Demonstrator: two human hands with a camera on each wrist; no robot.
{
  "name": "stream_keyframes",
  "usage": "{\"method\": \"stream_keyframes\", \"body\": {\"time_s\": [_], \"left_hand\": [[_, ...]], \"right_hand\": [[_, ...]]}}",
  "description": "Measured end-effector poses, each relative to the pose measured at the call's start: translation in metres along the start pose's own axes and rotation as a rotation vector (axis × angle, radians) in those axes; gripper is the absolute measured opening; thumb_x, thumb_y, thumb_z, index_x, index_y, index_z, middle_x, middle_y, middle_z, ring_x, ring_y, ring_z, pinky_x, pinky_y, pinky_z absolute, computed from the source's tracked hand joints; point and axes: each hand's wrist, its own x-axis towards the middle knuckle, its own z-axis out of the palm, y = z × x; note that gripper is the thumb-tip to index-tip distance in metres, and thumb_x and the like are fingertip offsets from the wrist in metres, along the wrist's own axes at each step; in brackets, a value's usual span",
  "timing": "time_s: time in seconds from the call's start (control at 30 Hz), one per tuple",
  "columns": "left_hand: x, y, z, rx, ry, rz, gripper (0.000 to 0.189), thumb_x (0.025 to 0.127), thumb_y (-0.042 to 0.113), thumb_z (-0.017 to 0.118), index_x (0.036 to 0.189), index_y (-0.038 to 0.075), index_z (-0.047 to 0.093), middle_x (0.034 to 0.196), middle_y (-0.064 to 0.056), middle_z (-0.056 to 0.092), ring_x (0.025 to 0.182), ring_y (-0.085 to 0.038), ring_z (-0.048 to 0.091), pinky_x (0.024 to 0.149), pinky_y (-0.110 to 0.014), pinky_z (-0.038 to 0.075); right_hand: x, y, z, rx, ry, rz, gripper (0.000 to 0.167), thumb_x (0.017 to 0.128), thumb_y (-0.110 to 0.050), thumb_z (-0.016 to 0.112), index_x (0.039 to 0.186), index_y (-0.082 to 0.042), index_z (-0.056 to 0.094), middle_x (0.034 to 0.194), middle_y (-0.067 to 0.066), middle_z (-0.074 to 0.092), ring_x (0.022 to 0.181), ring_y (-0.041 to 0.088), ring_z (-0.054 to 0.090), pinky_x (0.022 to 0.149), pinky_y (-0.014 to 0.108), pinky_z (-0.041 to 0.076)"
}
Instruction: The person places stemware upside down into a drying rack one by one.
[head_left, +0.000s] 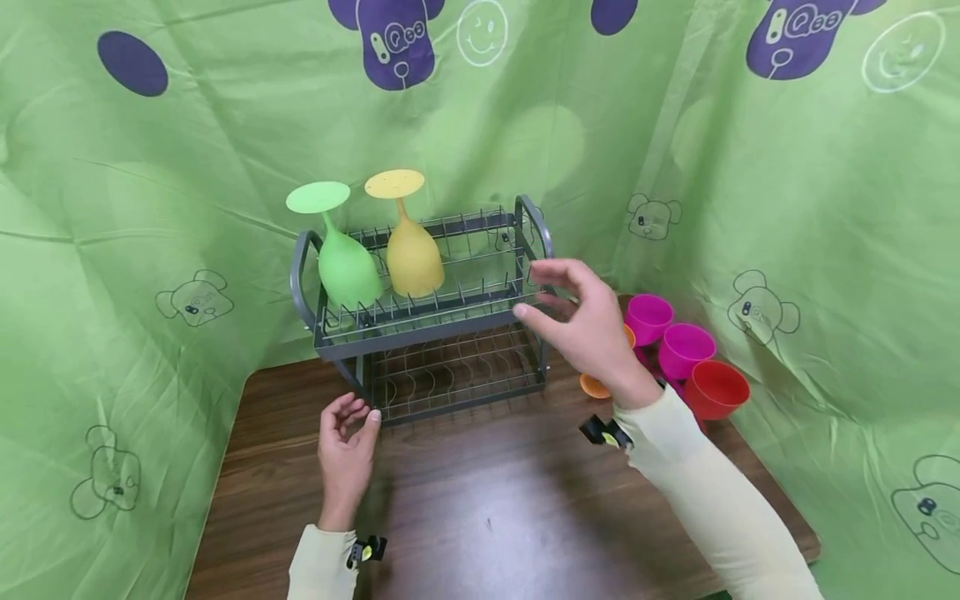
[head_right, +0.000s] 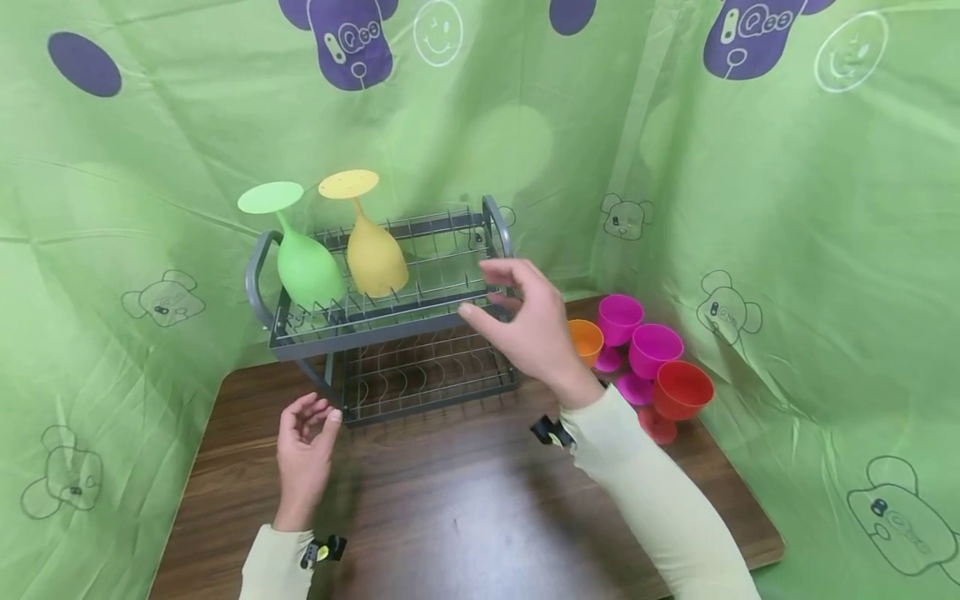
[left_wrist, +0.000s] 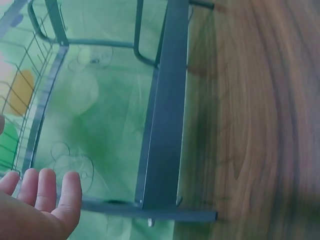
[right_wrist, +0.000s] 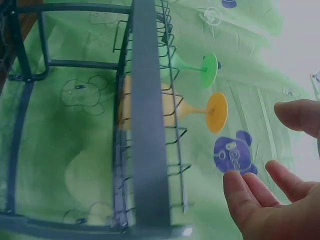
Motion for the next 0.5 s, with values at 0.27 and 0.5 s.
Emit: {"method": "stream_keyframes", "body": {"time_s": [0.27, 0.5], "left_hand": [[-0.025, -0.004, 0.003, -0.003, -0.100, 0.016, 0.047, 0.096, 0.001, 0.075, 0.138, -0.007, 0.055, 0.124, -0.007, 0.063, 0.114, -0.028, 0.065, 0.086, -0.017, 0.060], [-0.031, -0.012, -0.009, 0.005, -0.119, -0.003, 0.045, 0.096, -0.001, 0.074, 0.137, -0.003, 0.057, 0.126, -0.007, 0.064, 0.114, -0.019, 0.066, 0.088, -0.019, 0.061]], "right_hand": [[-0.064, 0.046, -0.027, -0.037, 0.162, 0.061, 0.053, 0.087, -0.006, 0.086, 0.135, -0.003, 0.064, 0.133, 0.008, 0.068, 0.119, 0.013, 0.069, 0.100, 0.021, 0.058], [-0.111, 0.088, -0.045, -0.124, 0.287, 0.193, 0.054, 0.087, -0.008, 0.088, 0.136, -0.005, 0.065, 0.126, -0.004, 0.071, 0.109, 0.002, 0.071, 0.095, 0.016, 0.058]]}}
